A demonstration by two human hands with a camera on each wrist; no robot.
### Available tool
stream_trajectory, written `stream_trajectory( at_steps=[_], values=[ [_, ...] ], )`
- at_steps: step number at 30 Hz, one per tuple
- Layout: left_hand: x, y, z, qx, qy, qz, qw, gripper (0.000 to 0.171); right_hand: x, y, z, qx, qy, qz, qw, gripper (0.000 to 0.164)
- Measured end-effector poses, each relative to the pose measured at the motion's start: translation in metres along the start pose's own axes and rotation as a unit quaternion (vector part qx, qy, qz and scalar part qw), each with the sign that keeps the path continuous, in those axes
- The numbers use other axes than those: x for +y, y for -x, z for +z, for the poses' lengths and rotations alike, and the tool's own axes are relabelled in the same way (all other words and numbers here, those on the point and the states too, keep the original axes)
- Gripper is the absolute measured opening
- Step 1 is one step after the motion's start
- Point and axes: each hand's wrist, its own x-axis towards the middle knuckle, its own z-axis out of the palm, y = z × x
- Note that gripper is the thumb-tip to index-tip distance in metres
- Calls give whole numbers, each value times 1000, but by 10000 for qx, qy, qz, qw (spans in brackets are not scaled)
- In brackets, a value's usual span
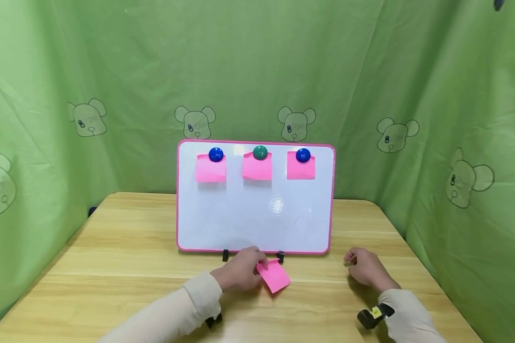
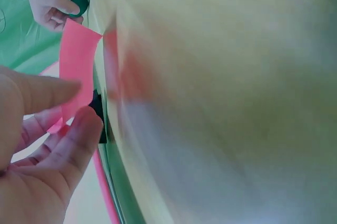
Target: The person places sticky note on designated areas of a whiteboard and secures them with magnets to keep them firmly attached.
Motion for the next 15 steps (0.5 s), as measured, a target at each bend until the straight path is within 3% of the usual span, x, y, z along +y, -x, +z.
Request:
stream_trajectory(
  at_steps=[8,15],
  values=[
    [-8,3,-9,118,276,146,9994,43,2,-2,-1,162,28,-206,9997,25],
    [-15,6,-17,859,582,137,9945,29,3,-4,2,367,-79,-323,9988,22]
  ],
)
